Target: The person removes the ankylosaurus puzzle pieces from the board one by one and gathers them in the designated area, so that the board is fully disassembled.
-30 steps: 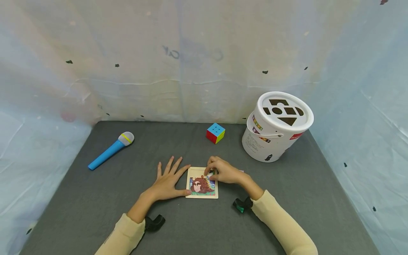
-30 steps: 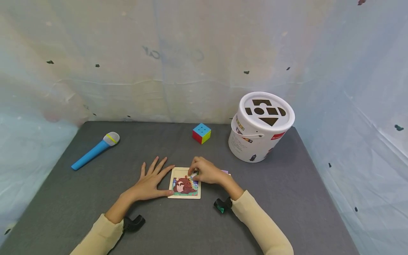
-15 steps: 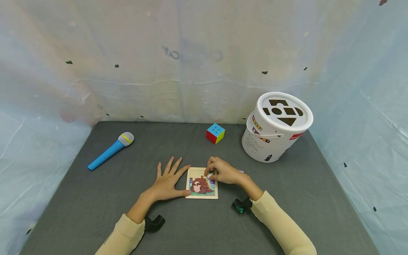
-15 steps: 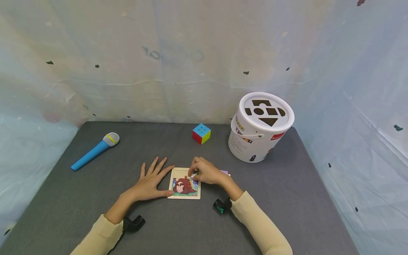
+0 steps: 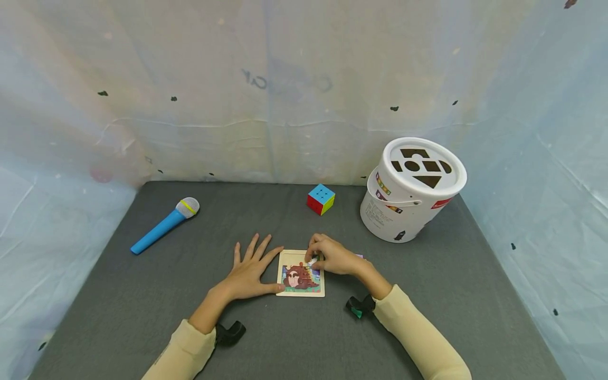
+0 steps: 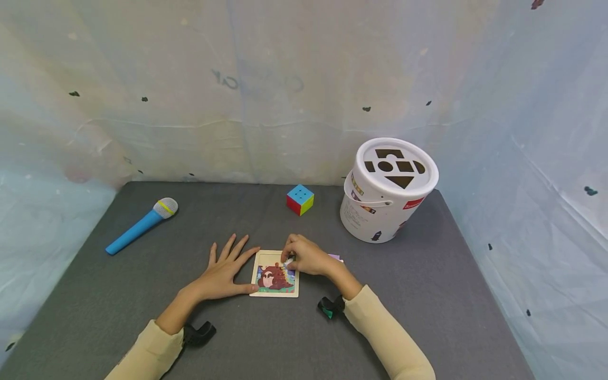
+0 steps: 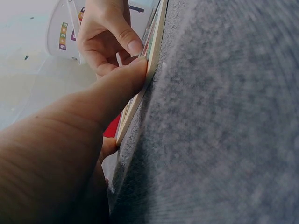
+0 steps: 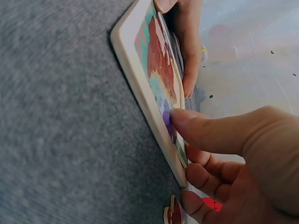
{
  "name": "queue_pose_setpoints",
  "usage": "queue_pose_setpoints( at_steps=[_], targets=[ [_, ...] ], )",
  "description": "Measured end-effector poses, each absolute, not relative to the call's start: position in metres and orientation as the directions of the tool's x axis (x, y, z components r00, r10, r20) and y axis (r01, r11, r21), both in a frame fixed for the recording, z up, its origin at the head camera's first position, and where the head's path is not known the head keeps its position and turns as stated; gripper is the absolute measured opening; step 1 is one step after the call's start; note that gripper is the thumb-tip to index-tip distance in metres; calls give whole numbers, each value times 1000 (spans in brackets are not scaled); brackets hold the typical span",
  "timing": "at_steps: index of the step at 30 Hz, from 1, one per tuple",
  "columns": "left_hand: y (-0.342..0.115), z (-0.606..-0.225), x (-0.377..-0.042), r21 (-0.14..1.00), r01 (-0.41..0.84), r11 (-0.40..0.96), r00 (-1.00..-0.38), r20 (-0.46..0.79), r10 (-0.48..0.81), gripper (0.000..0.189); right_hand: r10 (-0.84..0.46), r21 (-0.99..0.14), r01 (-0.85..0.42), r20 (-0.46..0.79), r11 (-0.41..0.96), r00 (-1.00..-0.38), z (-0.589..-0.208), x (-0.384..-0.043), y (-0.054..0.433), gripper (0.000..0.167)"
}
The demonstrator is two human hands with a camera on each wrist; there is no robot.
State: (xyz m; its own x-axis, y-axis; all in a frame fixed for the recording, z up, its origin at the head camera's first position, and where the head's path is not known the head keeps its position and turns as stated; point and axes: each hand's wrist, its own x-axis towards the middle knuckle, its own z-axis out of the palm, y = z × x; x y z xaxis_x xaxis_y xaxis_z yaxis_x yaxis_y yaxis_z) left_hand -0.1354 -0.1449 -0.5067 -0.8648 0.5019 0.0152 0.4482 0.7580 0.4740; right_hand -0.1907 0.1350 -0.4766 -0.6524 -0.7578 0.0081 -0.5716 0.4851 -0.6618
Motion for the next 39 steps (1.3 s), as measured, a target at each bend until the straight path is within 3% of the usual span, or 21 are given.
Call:
queue_pose_setpoints(
  at_steps=[21, 31, 39],
  targets=[
    [-146, -508, -135, 465, 463, 755, -862, 38, 505, 96, -757, -651, -599, 57, 466, -651, -477, -189, 133, 13],
    [-145, -508, -135, 461, 462, 758, -864, 38, 503, 96, -752, -510, -689, 117, 516, -649, -472, -186, 132, 13],
    [-145, -508, -135, 464, 465, 754, -861, 41, 506, 95, -755, -410, -731, 138, 546, -641, -468, -185, 129, 29]
  ],
)
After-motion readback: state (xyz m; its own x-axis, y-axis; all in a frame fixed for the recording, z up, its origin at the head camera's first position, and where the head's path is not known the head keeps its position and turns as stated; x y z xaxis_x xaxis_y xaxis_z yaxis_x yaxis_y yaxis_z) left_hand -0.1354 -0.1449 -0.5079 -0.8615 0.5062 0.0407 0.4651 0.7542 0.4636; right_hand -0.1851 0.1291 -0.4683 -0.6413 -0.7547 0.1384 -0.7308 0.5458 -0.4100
